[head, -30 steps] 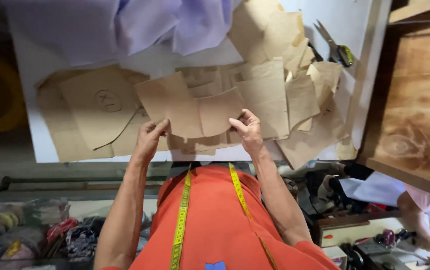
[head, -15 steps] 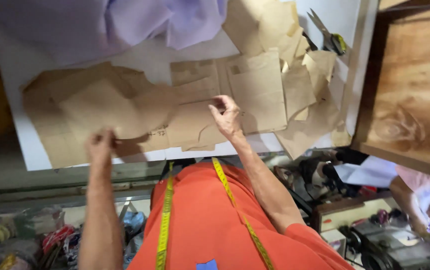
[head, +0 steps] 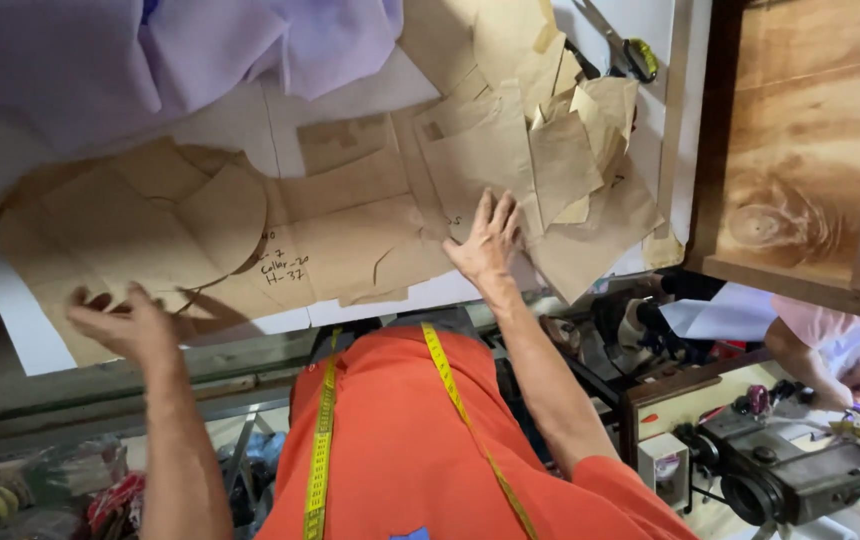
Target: The person sorts through a pile of brown paper sewing patterns on a white table, picking up individual pieces, unfolding them, and placing them back down. The person also uses a yellow measuring tape to measure the dimensions of a specific pattern piece.
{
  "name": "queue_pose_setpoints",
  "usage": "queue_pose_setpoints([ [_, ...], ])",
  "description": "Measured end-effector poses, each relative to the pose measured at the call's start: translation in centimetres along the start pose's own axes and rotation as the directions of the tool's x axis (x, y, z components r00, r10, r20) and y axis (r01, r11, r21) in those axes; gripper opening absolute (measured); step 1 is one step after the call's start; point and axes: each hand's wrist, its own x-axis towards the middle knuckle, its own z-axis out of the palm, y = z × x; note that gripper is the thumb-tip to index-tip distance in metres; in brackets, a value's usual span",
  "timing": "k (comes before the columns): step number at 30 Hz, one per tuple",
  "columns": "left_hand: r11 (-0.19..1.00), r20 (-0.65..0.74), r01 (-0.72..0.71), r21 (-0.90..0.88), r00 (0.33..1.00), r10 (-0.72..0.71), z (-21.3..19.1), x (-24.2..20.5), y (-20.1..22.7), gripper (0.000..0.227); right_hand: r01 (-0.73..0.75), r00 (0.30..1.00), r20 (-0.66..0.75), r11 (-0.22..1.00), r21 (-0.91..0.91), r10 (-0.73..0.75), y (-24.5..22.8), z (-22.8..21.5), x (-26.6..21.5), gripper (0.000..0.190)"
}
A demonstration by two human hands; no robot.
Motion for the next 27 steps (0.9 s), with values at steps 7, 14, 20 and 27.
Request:
queue_pose_setpoints([
  [7,0.977,0.157,-0.207,-0.047,0.965,0.211,6.4,-7.0,2.5,0.054,0.167,0.952,-0.242,0.981,-0.100,-0.187,3.2,1.8,2.4,0.071],
  [14,0.966,0.649,-0.005,-0.260,0.739,0.179,14.5,-14.9,8.9,0.043,-0.100,0.979,-0.132,0.924,0.369,0.158,14.0,-3.8,5.2,0.024],
  [20,0.939,0.856,0.119,-0.322,0.461,0.235,23.4,-20.6,9.7,0.039,-0.108,0.974,-0.027,0.561,0.821,0.226,11.9,-16.3,-0.2,0.055],
  [27,0.582,0.977,0.788,-0.203,0.205,0.063,27.8,-24.7,15.5,0.033,-0.060,0.997,0.057,0.066,0.996,0.058,10.0,-19.1,-3.0,0.058],
])
